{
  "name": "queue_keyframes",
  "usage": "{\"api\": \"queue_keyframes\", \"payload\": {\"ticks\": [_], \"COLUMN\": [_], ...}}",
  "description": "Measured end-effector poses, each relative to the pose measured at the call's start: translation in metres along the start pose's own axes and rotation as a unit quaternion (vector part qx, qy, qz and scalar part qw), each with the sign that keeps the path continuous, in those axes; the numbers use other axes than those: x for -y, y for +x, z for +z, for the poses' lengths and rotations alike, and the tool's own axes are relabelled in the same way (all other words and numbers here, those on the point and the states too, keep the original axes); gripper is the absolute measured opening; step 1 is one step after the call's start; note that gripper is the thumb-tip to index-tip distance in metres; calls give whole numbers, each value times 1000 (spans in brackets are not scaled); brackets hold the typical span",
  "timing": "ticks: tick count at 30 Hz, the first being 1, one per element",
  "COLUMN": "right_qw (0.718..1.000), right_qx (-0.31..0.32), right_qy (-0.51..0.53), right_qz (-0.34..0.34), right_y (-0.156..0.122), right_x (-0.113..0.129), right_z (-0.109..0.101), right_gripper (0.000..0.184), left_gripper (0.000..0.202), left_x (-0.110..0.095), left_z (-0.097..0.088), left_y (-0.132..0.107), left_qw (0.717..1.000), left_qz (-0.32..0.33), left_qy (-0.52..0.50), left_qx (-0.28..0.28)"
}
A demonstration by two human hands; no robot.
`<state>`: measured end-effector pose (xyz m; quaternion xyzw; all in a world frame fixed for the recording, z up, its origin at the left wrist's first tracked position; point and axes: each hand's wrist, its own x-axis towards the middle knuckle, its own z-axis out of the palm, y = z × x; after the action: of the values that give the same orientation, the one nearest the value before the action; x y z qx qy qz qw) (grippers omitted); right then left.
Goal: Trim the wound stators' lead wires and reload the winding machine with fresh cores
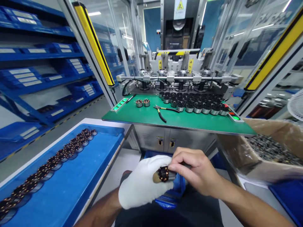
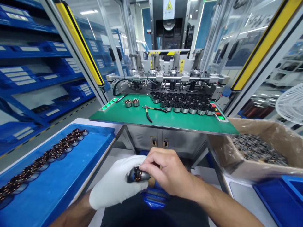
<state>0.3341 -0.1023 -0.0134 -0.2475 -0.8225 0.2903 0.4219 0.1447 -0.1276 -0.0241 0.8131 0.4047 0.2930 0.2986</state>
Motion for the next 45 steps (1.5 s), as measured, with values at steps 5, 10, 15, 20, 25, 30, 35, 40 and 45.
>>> {"api": "queue_keyframes", "payload": {"ticks": [5, 10, 15, 20, 25, 30, 35, 40, 45], "right_qw": [994, 996, 993, 975, 993, 992, 991, 946, 892], "right_qx": [-27, -64, 39, 167, 89, 109, 106, -23, 29], "right_qy": [-47, -14, 48, 104, 12, -29, -78, -313, -420], "right_qz": [-97, -58, 100, 104, 74, 51, 19, 85, 167], "right_y": [-4, -7, -13, -18, -7, 3, 32, 106, 151], "right_x": [-4, -9, -11, -9, -8, -6, -22, -78, -120], "right_z": [2, 7, 4, -5, -12, -5, -9, -13, 6], "right_gripper": [12, 11, 21, 15, 18, 20, 14, 36, 61], "left_gripper": [25, 55, 63, 59, 51, 36, 30, 29, 31], "left_x": [4, 21, 43, 45, 42, 36, 33, 38, 46], "left_z": [18, 33, 32, 31, 33, 29, 24, 23, 23], "left_y": [-7, -21, -29, -34, -34, -32, -35, -44, -55], "left_qw": [978, 963, 958, 954, 939, 910, 907, 900, 899], "left_qz": [-53, 14, 135, 69, 7, -41, -30, 9, 25], "left_qy": [-187, -184, -82, -120, -237, -334, -280, -228, -197], "left_qx": [-76, -194, -241, -267, -247, -242, -313, -371, -390]}}
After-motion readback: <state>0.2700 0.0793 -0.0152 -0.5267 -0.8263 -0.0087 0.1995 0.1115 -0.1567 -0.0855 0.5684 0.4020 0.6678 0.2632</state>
